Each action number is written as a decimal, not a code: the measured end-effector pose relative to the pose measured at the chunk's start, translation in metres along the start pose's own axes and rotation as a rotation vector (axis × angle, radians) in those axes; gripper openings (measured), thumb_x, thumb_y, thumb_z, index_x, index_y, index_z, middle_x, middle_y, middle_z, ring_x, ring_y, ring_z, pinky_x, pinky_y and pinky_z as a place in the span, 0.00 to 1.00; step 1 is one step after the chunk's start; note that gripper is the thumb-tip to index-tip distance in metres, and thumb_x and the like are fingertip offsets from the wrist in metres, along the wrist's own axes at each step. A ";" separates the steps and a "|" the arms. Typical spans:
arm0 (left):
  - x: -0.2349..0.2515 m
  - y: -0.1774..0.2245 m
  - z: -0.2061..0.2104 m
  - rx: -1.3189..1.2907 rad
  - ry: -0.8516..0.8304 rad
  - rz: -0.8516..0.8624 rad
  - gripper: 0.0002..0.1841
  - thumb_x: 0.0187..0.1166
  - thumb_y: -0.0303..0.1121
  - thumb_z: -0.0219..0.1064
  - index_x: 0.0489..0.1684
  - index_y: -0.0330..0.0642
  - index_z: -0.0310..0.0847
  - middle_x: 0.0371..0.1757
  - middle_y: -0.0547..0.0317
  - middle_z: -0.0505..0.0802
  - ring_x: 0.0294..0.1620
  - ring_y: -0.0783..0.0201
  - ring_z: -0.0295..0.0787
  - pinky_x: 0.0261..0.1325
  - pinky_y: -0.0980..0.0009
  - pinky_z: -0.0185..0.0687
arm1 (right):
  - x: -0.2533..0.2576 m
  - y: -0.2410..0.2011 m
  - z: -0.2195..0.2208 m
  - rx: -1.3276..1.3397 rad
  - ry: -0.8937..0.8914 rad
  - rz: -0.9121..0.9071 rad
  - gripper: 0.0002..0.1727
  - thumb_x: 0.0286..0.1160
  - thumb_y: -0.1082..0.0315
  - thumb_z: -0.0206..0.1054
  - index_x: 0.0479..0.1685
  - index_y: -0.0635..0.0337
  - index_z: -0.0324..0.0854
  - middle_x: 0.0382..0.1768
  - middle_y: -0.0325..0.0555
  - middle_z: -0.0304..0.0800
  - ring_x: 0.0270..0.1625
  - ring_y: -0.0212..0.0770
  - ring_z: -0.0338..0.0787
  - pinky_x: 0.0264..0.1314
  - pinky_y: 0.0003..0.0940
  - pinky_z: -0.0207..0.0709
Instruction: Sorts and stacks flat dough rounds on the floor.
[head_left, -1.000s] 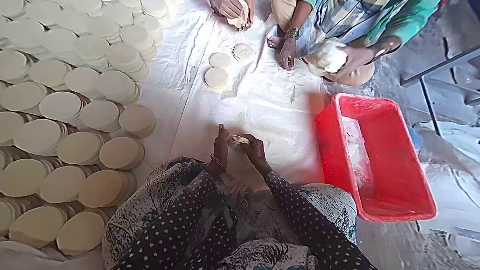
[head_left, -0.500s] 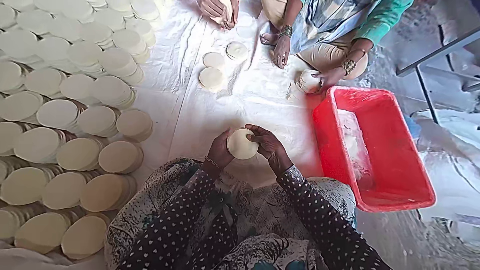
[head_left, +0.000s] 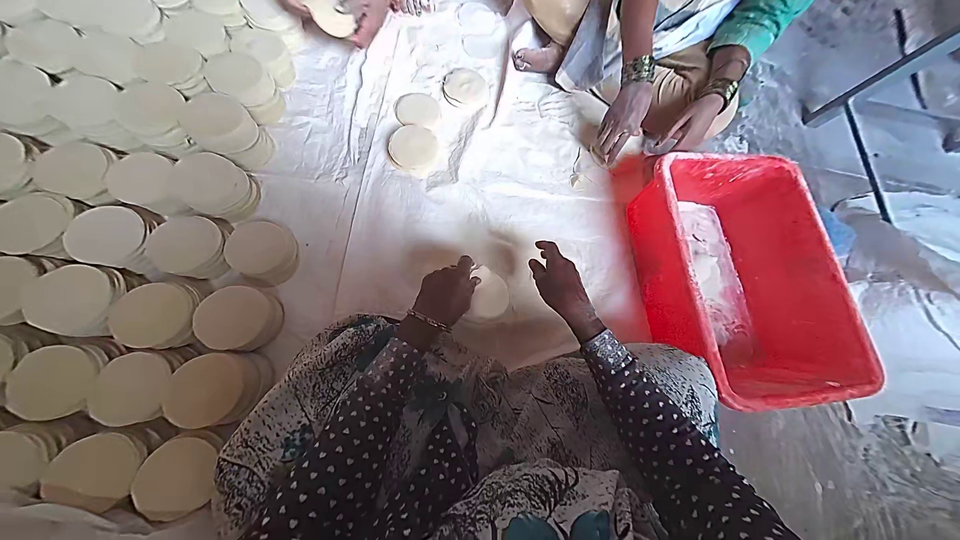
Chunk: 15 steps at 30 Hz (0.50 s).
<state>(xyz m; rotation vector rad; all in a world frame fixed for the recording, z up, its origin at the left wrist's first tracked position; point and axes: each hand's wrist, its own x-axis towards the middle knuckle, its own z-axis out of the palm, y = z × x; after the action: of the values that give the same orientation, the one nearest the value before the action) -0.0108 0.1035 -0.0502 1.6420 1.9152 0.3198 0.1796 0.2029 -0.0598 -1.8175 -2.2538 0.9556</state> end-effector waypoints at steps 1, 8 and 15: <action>-0.001 0.004 -0.002 0.052 -0.048 -0.026 0.19 0.89 0.34 0.60 0.69 0.30 0.74 0.45 0.30 0.90 0.50 0.31 0.90 0.52 0.37 0.82 | -0.002 0.002 -0.003 -0.007 0.001 0.003 0.25 0.90 0.64 0.59 0.83 0.63 0.68 0.65 0.69 0.85 0.64 0.69 0.88 0.63 0.68 0.79; 0.012 -0.018 0.002 -0.648 0.093 0.246 0.11 0.89 0.33 0.58 0.54 0.34 0.82 0.37 0.51 0.90 0.36 0.62 0.88 0.45 0.62 0.85 | 0.009 0.007 0.004 0.809 -0.182 0.183 0.33 0.97 0.46 0.38 0.74 0.62 0.76 0.59 0.54 0.91 0.55 0.46 0.93 0.57 0.45 0.85; 0.009 -0.011 0.009 -1.161 0.051 -0.228 0.13 0.90 0.38 0.59 0.56 0.38 0.84 0.45 0.49 0.91 0.38 0.61 0.88 0.40 0.63 0.85 | 0.000 -0.013 0.056 1.646 -0.620 0.417 0.60 0.63 0.10 0.30 0.70 0.50 0.80 0.59 0.51 0.92 0.60 0.48 0.92 0.58 0.49 0.88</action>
<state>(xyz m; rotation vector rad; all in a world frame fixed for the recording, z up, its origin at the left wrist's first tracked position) -0.0149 0.1084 -0.0657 0.6321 1.4148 1.1155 0.1443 0.1787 -0.0976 -1.0762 -0.3837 2.4919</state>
